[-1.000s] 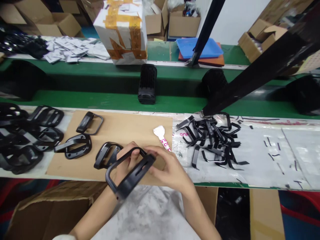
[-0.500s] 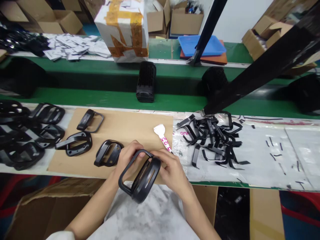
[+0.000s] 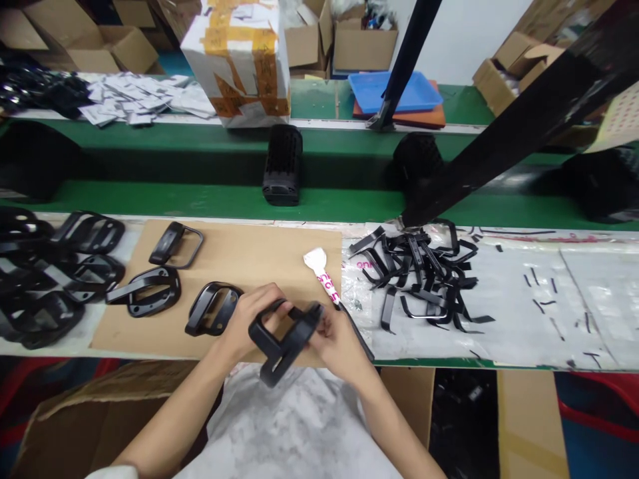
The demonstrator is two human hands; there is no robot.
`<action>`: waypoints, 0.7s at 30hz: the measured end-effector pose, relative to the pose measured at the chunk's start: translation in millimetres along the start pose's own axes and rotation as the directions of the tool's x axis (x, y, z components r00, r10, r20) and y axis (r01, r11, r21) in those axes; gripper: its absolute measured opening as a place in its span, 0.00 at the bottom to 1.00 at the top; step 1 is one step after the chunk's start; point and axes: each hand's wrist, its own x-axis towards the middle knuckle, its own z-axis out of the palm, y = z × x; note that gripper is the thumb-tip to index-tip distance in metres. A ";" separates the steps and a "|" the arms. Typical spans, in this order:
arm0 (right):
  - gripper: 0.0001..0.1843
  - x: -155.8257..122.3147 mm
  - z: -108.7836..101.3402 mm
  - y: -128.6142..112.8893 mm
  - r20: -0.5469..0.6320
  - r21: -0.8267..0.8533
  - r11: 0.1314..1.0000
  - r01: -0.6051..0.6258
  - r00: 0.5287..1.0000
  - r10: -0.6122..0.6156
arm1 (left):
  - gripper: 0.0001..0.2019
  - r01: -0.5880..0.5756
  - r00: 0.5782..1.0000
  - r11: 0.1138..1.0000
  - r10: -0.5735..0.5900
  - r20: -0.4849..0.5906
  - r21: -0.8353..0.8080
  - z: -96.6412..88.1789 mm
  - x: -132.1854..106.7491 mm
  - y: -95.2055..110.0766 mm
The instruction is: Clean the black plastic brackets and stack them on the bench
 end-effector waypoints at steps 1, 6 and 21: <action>0.14 -0.1 -0.1 1.9 0.022 0.041 0.998 -0.039 0.999 0.039 | 0.11 0.049 0.999 0.998 -0.048 0.015 -0.025 -0.9 0.4 -0.8; 0.15 -5.5 -10.2 19.5 -0.219 -0.319 0.948 -0.002 0.973 -0.072 | 0.12 0.274 0.960 0.958 -0.277 0.033 0.079 -1.0 5.0 -16.9; 0.23 -24.4 -56.7 26.8 -0.303 -0.248 0.941 -0.229 0.941 0.149 | 0.10 0.198 0.964 0.817 -0.264 0.046 0.542 15.6 12.5 -29.4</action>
